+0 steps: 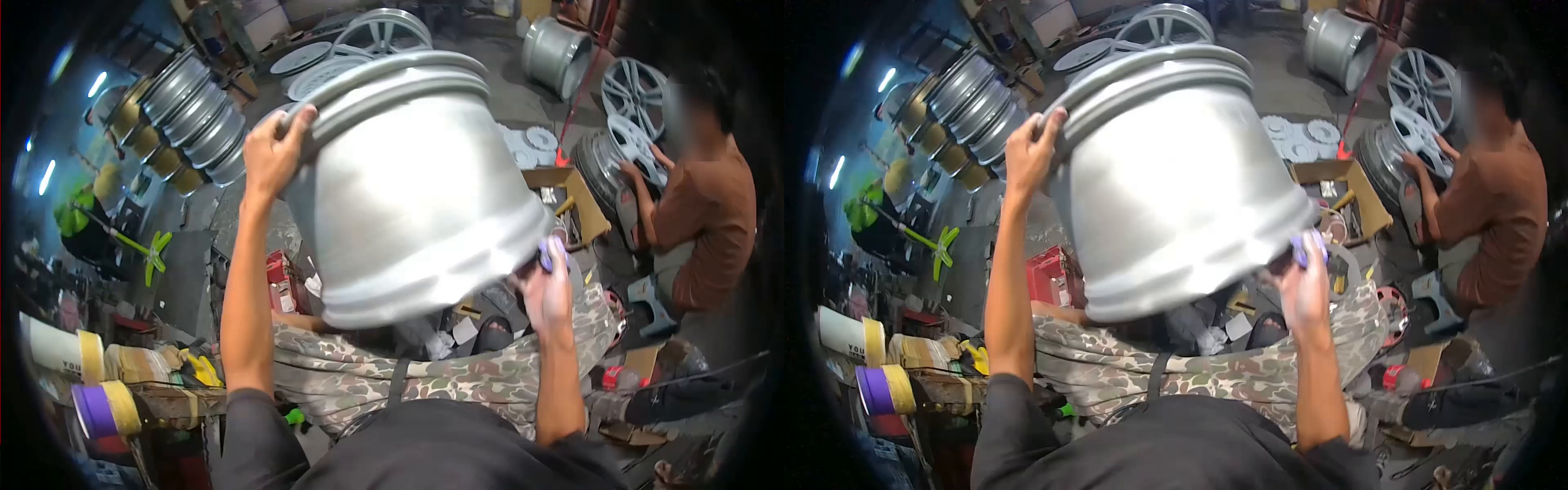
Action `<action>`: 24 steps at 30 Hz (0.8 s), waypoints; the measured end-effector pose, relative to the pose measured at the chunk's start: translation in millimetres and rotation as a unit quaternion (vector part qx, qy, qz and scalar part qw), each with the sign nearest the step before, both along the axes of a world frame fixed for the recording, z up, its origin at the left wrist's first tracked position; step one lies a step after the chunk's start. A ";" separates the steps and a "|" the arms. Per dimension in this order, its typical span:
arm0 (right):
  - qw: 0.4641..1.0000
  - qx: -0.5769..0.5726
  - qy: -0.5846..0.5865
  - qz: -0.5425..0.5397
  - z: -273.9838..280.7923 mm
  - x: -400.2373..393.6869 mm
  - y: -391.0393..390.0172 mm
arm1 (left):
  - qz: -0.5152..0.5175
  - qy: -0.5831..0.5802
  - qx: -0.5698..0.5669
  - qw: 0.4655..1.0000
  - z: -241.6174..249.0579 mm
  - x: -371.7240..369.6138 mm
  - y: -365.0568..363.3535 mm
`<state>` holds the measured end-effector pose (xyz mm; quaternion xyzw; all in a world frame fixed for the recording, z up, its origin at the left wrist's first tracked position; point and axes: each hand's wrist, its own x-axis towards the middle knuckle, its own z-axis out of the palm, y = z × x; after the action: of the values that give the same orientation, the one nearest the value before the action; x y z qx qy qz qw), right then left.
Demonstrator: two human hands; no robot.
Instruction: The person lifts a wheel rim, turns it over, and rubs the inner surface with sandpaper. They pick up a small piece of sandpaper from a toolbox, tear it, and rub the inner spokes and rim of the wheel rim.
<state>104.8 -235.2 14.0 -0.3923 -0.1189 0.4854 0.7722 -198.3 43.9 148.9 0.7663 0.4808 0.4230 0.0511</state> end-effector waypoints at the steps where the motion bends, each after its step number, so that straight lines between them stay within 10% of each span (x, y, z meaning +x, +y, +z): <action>1: 0.998 0.018 -0.040 0.039 -13.6 15.1 6.7 | 0.032 0.000 0.000 0.999 2.1 5.7 14.8; 7: 0.882 -0.157 -0.445 -0.007 6.0 41.8 -7.4 | 0.037 0.060 -0.072 0.995 12.4 35.6 87.3; 9: 0.894 -0.178 -0.408 0.047 -14.1 41.9 -4.5 | 0.064 0.123 -0.072 0.988 18.4 53.6 101.6; 13: 0.758 -0.242 -0.601 0.080 -38.7 23.5 28.6 | 0.095 0.141 -0.053 0.984 16.4 75.8 133.7; 24: 0.691 -0.134 -0.699 0.124 -55.1 -0.3 85.7 | 0.124 0.036 -0.122 0.984 -12.5 -3.9 170.7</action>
<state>104.4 -149.4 -41.1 -0.6997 -0.6052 0.1728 0.3381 -202.2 214.5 136.4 0.7037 0.6215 0.3362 0.0743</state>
